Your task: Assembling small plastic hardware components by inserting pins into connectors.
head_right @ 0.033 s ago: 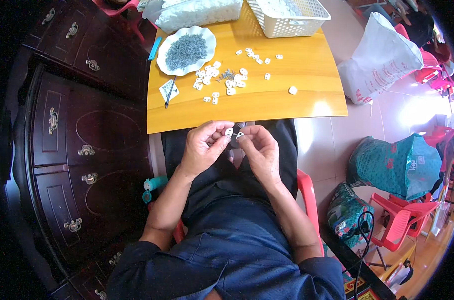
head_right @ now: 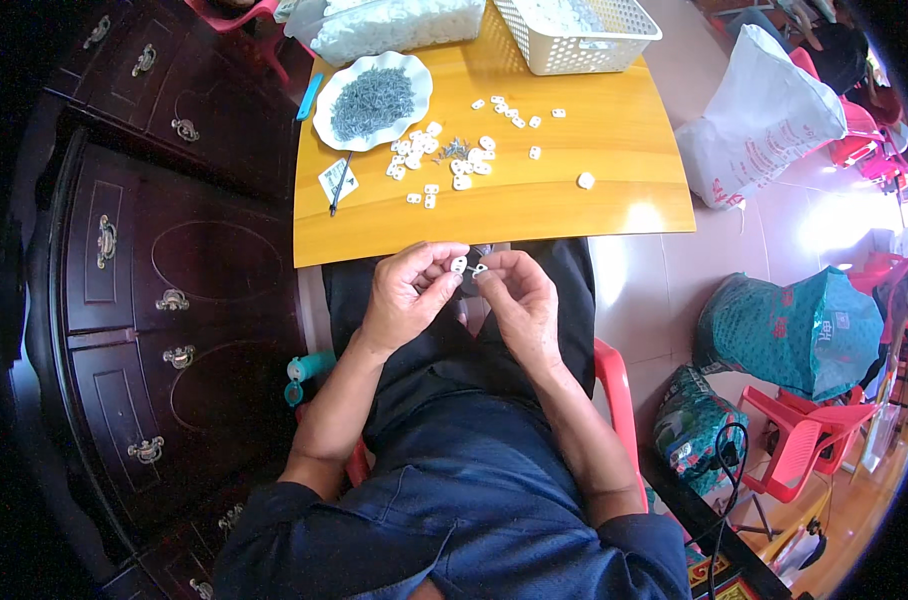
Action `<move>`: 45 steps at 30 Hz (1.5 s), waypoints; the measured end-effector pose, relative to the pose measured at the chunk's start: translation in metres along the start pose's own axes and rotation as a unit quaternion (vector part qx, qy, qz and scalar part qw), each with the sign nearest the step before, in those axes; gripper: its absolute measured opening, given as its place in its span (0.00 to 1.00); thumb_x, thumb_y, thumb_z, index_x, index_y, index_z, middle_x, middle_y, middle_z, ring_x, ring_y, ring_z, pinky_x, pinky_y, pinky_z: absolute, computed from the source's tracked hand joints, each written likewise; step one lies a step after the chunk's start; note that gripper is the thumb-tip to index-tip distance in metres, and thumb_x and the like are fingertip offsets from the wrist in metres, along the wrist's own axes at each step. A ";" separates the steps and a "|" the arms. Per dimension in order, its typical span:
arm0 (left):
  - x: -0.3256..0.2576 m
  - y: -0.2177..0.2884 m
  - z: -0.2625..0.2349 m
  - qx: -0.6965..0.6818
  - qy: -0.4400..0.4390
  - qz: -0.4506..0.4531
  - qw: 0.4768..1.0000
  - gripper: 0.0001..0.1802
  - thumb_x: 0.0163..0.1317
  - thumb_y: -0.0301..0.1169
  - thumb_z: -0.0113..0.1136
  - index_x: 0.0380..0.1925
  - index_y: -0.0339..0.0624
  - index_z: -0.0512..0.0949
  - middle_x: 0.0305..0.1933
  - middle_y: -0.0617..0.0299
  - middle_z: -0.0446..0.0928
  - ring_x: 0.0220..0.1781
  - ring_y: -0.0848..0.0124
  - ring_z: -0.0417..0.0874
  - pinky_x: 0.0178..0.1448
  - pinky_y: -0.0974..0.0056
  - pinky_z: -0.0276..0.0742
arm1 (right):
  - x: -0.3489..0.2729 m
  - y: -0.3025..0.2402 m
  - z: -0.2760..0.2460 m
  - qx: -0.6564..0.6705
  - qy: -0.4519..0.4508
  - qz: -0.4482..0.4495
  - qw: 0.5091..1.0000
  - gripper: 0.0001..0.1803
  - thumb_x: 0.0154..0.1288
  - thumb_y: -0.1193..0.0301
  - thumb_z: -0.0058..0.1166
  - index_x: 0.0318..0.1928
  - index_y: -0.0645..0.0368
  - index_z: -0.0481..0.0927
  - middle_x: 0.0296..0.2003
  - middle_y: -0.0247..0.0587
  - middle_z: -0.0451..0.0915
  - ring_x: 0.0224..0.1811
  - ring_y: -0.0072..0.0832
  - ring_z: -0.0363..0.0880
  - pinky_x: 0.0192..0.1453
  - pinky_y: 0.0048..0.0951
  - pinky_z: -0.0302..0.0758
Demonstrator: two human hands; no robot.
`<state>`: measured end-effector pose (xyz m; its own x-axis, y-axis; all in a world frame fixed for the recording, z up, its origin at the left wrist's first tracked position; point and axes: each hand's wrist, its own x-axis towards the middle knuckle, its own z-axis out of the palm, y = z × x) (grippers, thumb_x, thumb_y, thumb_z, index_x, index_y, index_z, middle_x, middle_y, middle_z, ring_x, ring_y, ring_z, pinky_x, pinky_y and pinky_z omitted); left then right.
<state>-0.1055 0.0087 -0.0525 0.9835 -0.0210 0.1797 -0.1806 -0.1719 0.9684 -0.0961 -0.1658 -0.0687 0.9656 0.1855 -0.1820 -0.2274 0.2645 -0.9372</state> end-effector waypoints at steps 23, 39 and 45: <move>0.001 -0.005 0.000 -0.002 -0.021 0.000 1.000 0.15 0.62 0.14 0.63 0.48 0.34 0.82 0.37 0.58 0.83 0.35 0.75 0.86 0.40 0.70 0.82 | 0.002 0.003 -0.004 -0.008 -0.008 0.017 1.000 0.05 0.72 0.79 0.57 0.46 0.64 0.80 0.36 0.30 0.82 0.38 0.14 0.79 0.45 0.17 0.76; 0.000 -0.012 0.000 -0.004 -0.023 0.002 1.000 0.14 0.61 0.15 0.65 0.48 0.34 0.83 0.37 0.58 0.84 0.35 0.74 0.86 0.39 0.70 0.81 | 0.001 0.004 -0.003 -0.024 -0.013 0.013 1.000 0.05 0.72 0.79 0.57 0.46 0.66 0.80 0.35 0.31 0.83 0.37 0.15 0.79 0.44 0.18 0.77; 0.001 -0.016 0.000 0.013 -0.046 -0.008 0.999 0.13 0.61 0.17 0.65 0.46 0.34 0.84 0.36 0.58 0.83 0.32 0.73 0.85 0.37 0.70 0.80 | 0.002 0.006 -0.003 -0.029 -0.021 0.029 0.999 0.07 0.72 0.78 0.58 0.47 0.67 0.81 0.35 0.34 0.85 0.36 0.15 0.80 0.42 0.17 0.77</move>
<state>-0.1020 0.0115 -0.0680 0.9833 -0.1076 0.1465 -0.1656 -0.1980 0.9661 -0.0951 -0.1669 -0.0751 0.9444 0.2397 -0.2251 -0.2744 0.1971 -0.9412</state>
